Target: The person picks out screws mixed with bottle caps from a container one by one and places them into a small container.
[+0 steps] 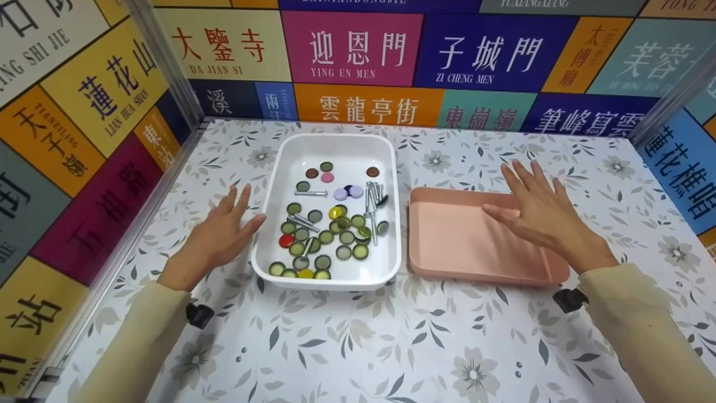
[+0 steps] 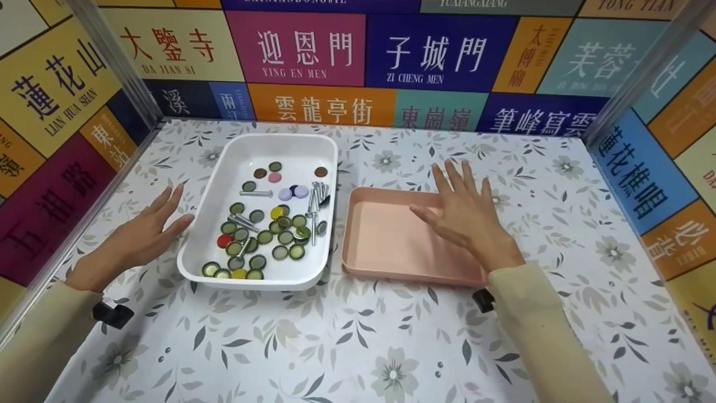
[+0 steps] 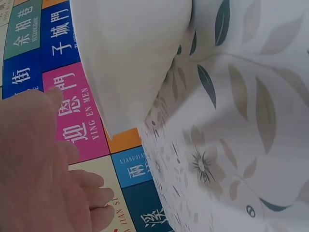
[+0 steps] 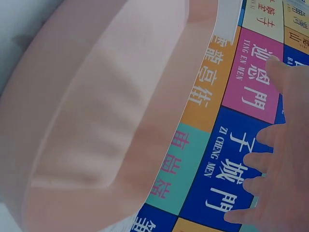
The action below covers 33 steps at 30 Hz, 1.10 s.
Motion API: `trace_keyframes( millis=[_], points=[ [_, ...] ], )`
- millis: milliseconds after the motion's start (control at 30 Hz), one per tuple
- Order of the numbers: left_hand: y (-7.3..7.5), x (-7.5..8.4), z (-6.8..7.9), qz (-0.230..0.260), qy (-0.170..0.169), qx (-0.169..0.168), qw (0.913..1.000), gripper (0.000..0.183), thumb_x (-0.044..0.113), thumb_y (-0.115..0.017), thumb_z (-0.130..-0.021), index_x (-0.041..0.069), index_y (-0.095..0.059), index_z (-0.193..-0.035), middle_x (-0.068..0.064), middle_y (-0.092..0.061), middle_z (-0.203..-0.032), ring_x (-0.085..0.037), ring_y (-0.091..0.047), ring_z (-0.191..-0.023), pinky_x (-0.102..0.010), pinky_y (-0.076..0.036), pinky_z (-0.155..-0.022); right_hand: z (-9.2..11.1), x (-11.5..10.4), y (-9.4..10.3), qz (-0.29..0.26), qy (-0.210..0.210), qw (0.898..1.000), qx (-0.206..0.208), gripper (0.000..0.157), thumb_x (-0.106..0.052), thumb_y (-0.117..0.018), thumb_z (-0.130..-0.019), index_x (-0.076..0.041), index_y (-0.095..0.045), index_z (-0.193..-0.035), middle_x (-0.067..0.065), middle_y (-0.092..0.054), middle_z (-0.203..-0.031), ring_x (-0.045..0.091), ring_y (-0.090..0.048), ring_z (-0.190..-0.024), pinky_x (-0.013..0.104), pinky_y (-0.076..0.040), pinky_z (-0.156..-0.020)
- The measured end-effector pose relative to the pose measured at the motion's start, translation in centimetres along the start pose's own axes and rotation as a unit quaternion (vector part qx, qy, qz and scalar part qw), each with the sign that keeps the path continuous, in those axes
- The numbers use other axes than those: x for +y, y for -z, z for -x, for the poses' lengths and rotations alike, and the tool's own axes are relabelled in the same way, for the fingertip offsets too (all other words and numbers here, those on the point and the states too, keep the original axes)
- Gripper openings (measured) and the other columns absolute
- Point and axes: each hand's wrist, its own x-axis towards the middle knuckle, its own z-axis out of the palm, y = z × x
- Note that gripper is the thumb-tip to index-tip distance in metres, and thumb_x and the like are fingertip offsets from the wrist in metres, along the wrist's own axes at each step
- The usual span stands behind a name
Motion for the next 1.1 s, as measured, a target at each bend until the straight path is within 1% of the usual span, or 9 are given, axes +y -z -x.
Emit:
trace_keyframes(
  millis=[133, 267, 367, 500, 600, 733, 933, 1000, 1100],
  points=[
    [-0.3, 0.3, 0.1, 0.012, -0.001, -0.011, 0.9999, 0.08, 0.065, -0.024, -0.103, 0.02, 0.006, -0.162, -0.021, 0.004, -0.168, -0.052, -0.016, -0.15, -0.069, -0.023, -0.115, 0.0, -0.6, -0.3, -0.002, 0.005, 1.0, -0.004, 0.096, -0.071, -0.042, -0.096, -0.017, 0.0, -0.163, 0.012, 0.007, -0.17, 0.041, 0.014, -0.155, 0.069, 0.009, -0.118],
    [-0.8, 0.2, 0.2, 0.036, -0.004, -0.007, 0.9993, 0.081, 0.067, -0.024, -0.102, 0.021, 0.007, -0.162, -0.02, 0.004, -0.168, -0.051, -0.023, -0.148, -0.067, -0.025, -0.115, -0.2, -1.3, -0.5, 0.002, 0.011, 1.0, -0.005, 0.096, -0.071, -0.042, -0.095, -0.017, -0.001, -0.163, 0.013, 0.004, -0.17, 0.039, 0.012, -0.156, 0.069, 0.006, -0.119],
    [-1.3, 0.1, 0.2, 0.063, -0.017, -0.001, 0.9979, 0.08, 0.063, -0.026, -0.103, 0.018, 0.007, -0.162, -0.021, 0.002, -0.168, -0.05, -0.019, -0.15, -0.064, -0.022, -0.118, -0.3, -1.8, -0.6, 0.005, 0.019, 1.0, -0.002, 0.095, -0.07, -0.043, -0.095, -0.017, -0.003, -0.163, 0.013, 0.001, -0.17, 0.039, 0.009, -0.156, 0.068, 0.004, -0.12],
    [-1.9, -0.1, 0.2, 0.107, -0.039, 0.001, 0.9934, 0.08, 0.055, -0.03, -0.106, 0.008, 0.007, -0.161, -0.022, 0.0, -0.167, -0.045, -0.01, -0.154, -0.058, -0.014, -0.124, -0.4, -2.7, -0.8, 0.008, 0.033, 0.999, 0.0, 0.094, -0.069, -0.045, -0.096, -0.017, -0.006, -0.163, 0.013, -0.001, -0.17, 0.039, 0.005, -0.157, 0.067, 0.001, -0.121],
    [-2.3, -0.1, 0.2, 0.135, -0.045, 0.0, 0.9897, 0.082, 0.051, -0.032, -0.107, 0.002, 0.01, -0.159, -0.025, -0.003, -0.166, -0.044, -0.009, -0.154, -0.056, -0.011, -0.125, -0.4, -3.6, -0.9, 0.012, 0.043, 0.999, -0.002, 0.093, -0.07, -0.044, -0.095, -0.018, -0.006, -0.163, 0.011, -0.002, -0.171, 0.038, 0.002, -0.157, 0.065, -0.002, -0.122],
    [-2.7, 0.2, 0.1, 0.161, -0.035, -0.001, 0.9863, 0.081, 0.048, -0.031, -0.108, 0.001, 0.013, -0.158, -0.03, -0.01, -0.164, -0.046, -0.015, -0.152, -0.057, -0.014, -0.124, -0.6, -4.5, -1.3, 0.015, 0.058, 0.998, -0.002, 0.092, -0.069, -0.044, -0.096, -0.018, -0.007, -0.163, 0.011, -0.004, -0.171, 0.038, 0.0, -0.157, 0.066, -0.006, -0.122],
    [-3.5, 0.6, -0.1, 0.188, -0.003, -0.006, 0.9821, 0.079, 0.047, -0.029, -0.109, 0.003, 0.015, -0.158, -0.031, -0.021, -0.162, -0.047, -0.026, -0.149, -0.058, -0.02, -0.123, -1.0, -5.7, -1.9, 0.007, 0.082, 0.997, 0.01, 0.089, -0.065, -0.048, -0.097, -0.017, -0.011, -0.163, 0.01, -0.008, -0.17, 0.038, -0.004, -0.157, 0.065, -0.009, -0.122],
    [-3.7, 0.6, -0.2, 0.196, 0.004, -0.008, 0.9805, 0.078, 0.047, -0.029, -0.109, 0.004, 0.014, -0.158, -0.031, -0.022, -0.162, -0.047, -0.027, -0.149, -0.057, -0.02, -0.123, -1.0, -6.0, -2.0, 0.004, 0.084, 0.996, 0.01, 0.088, -0.065, -0.048, -0.097, -0.019, -0.011, -0.163, 0.009, -0.009, -0.17, 0.037, -0.004, -0.157, 0.065, -0.009, -0.122],
    [-3.9, 0.6, -0.1, 0.21, 0.004, -0.009, 0.9776, 0.075, 0.046, -0.027, -0.109, 0.005, 0.01, -0.159, -0.028, -0.018, -0.163, -0.046, -0.027, -0.149, -0.056, -0.019, -0.123, -1.2, -6.5, -2.2, -0.004, 0.093, 0.996, 0.006, 0.088, -0.064, -0.048, -0.097, -0.019, -0.011, -0.163, 0.009, -0.011, -0.17, 0.036, -0.005, -0.157, 0.065, -0.011, -0.121]
  ],
)
